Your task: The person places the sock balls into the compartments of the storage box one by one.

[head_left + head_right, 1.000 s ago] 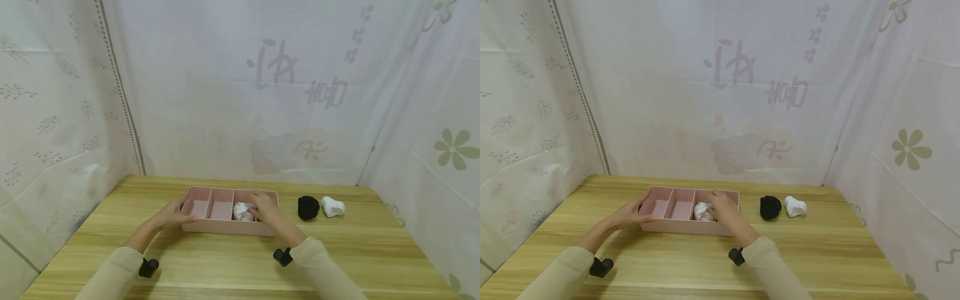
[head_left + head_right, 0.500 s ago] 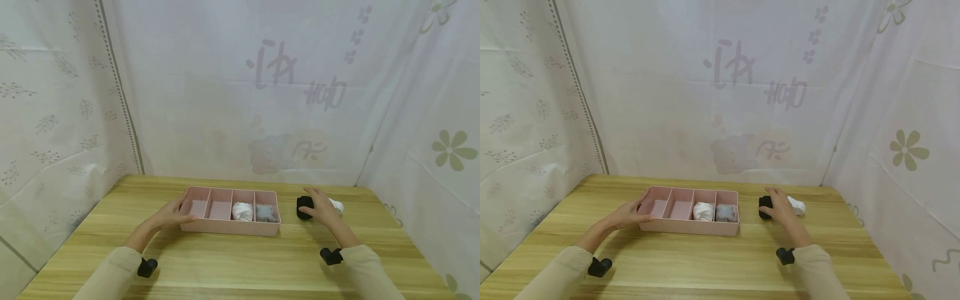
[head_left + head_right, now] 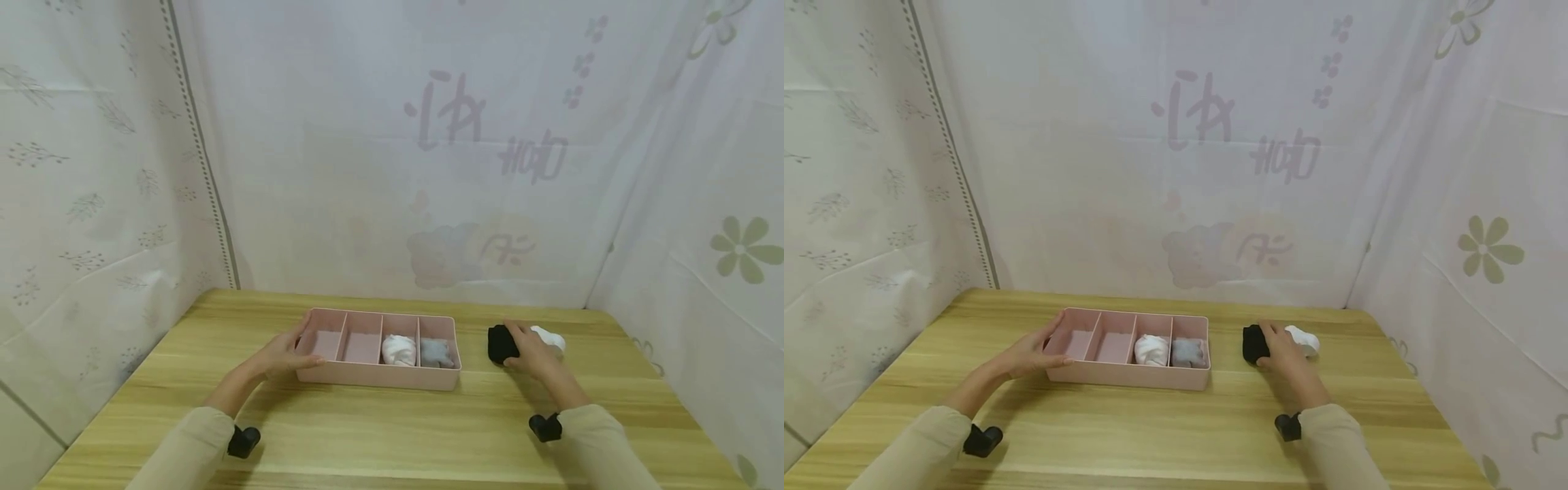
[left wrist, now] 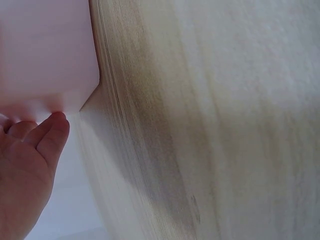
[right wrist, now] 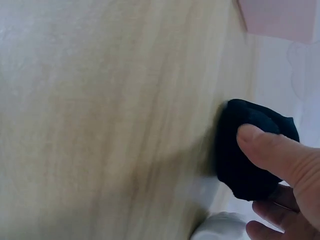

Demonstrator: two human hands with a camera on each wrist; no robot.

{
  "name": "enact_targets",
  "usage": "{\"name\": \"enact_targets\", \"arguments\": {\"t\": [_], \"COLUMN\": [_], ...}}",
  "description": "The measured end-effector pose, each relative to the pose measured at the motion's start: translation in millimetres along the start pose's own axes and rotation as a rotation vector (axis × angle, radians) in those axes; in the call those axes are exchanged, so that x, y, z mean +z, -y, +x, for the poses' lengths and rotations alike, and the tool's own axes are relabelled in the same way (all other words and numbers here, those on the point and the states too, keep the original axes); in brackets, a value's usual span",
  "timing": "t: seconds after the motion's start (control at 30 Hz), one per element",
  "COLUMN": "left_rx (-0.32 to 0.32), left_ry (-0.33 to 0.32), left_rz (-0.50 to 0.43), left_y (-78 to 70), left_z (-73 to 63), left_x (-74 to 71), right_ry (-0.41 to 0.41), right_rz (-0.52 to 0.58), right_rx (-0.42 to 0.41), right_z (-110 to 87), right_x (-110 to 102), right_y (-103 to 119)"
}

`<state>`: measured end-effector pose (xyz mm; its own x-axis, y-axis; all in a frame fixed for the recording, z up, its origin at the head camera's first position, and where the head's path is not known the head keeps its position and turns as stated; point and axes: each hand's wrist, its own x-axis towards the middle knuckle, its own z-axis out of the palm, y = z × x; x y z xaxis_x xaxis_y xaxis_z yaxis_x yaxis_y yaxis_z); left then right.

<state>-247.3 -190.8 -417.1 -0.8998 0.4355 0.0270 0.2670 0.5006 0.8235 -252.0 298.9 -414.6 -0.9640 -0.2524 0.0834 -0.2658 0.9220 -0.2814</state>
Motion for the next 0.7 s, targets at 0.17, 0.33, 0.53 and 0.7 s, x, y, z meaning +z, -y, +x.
{"name": "enact_targets", "arguments": {"t": [0.17, 0.33, 0.53, 0.7], "left_rx": [0.002, -0.009, -0.013, -0.015], "left_ry": [0.002, -0.005, -0.006, -0.004], "left_rz": [0.012, 0.015, -0.010, -0.004], "left_y": [1.4, 2.8, 3.3, 2.5], "left_z": [0.5, 0.7, 0.6, 1.2], "left_x": [0.3, 0.4, 0.6, 1.6], "right_ry": [-0.075, -0.080, -0.067, -0.085], "right_rz": [-0.008, 0.001, -0.022, -0.029], "right_rx": [-0.031, -0.012, -0.026, -0.032], "right_z": [-0.3, 1.4, 1.9, 2.1], "right_x": [4.9, 6.9, 8.2, 10.0], "right_y": [-0.7, -1.0, 2.3, 3.5]}}
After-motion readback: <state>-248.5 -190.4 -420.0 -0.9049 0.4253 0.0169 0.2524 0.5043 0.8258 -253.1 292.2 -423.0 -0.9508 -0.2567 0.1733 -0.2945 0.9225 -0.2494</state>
